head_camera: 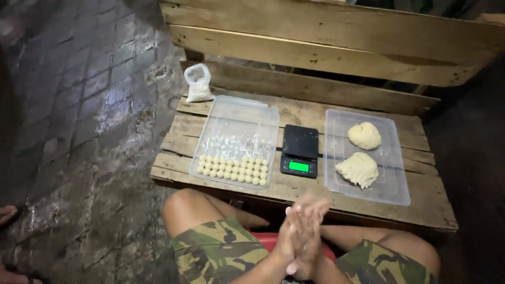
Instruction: The person portions dough into small balls by hand, weighs each piece on a digital scale, and places the finished balls into a plastic tray. The process is repeated continuously with a large lump of dough.
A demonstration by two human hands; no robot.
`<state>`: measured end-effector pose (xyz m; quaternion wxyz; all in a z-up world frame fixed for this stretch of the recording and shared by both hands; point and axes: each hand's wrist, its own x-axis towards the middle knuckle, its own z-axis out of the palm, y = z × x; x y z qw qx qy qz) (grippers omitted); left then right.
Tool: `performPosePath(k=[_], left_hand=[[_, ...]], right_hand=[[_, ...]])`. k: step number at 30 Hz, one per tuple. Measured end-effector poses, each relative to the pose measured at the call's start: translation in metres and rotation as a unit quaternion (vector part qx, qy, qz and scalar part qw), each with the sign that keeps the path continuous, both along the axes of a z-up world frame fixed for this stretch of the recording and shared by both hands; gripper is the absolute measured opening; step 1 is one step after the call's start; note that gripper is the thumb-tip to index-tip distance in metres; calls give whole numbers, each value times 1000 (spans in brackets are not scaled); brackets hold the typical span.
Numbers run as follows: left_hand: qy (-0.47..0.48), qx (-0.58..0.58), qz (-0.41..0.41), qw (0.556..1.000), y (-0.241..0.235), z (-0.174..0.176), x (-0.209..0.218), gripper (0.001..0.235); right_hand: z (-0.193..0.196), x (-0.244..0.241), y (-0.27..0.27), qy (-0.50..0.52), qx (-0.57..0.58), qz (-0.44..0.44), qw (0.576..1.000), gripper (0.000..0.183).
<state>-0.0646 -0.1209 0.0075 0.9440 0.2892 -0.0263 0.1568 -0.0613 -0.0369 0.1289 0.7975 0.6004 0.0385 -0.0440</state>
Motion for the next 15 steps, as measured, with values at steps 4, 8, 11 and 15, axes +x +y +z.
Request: performPosePath(k=[4, 8, 11, 15], left_hand=[[56, -165, 15, 985, 42, 8, 9, 62], [445, -287, -126, 839, 83, -35, 13, 26], [370, -328, -141, 857, 127, 7, 23, 12], [234, -154, -91, 956, 198, 65, 40, 12]], right_hand=[[-42, 12, -67, 119, 739, 270, 606, 71], [-79, 21, -96, 130, 918, 312, 207, 80], [-79, 29, -99, 69, 914, 345, 202, 77], [-94, 38, -127, 26, 931, 309, 193, 76]])
